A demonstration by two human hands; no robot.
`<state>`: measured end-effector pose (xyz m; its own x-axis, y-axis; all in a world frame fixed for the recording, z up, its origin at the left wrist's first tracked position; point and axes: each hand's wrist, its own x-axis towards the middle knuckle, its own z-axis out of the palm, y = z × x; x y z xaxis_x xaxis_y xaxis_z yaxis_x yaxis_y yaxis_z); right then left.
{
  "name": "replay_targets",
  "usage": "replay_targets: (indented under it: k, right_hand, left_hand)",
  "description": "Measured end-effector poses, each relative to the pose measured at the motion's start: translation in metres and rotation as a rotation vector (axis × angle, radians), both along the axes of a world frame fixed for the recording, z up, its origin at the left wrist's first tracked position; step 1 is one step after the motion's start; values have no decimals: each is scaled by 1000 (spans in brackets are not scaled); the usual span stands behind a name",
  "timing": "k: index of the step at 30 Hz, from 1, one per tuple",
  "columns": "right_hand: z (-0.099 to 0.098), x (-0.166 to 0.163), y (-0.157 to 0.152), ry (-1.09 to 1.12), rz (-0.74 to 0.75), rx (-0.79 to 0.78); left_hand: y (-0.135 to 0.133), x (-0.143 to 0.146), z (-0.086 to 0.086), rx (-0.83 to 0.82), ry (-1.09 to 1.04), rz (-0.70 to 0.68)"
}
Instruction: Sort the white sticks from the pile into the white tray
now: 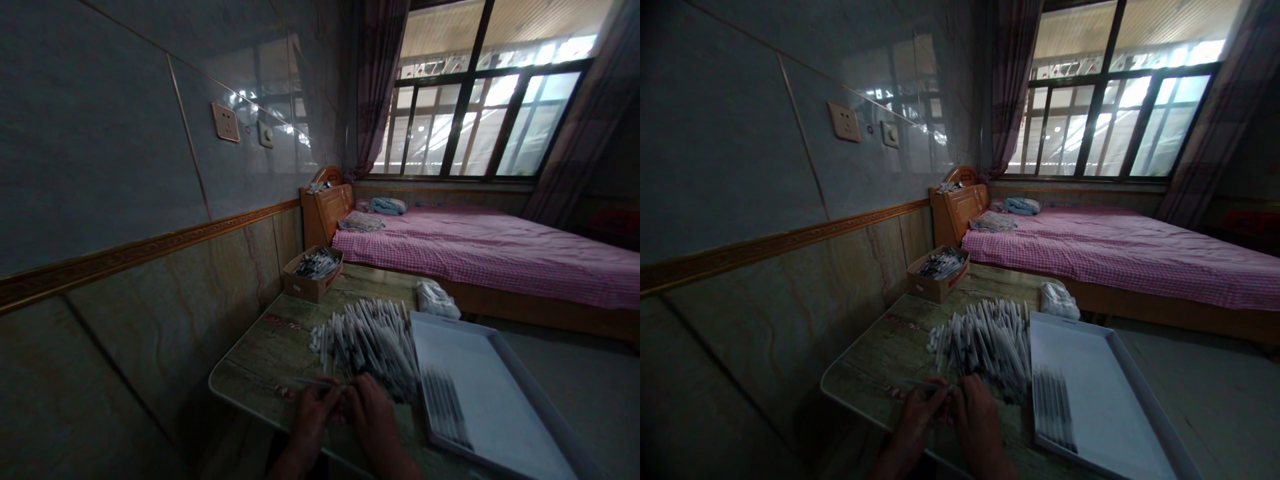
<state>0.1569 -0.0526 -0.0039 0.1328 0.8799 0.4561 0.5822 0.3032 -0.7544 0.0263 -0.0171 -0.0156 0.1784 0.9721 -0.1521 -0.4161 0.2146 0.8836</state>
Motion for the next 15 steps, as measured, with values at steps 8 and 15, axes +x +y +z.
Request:
replay_targets:
  k: [8,15]
  right_hand:
    - [-10,19,-7,-59,-40,83]
    - [-8,32,-6,-178,-19,90]
  left_hand:
    - [3,-4,14,-46,-19,-1]
    - [11,-15,17,-84,11,215]
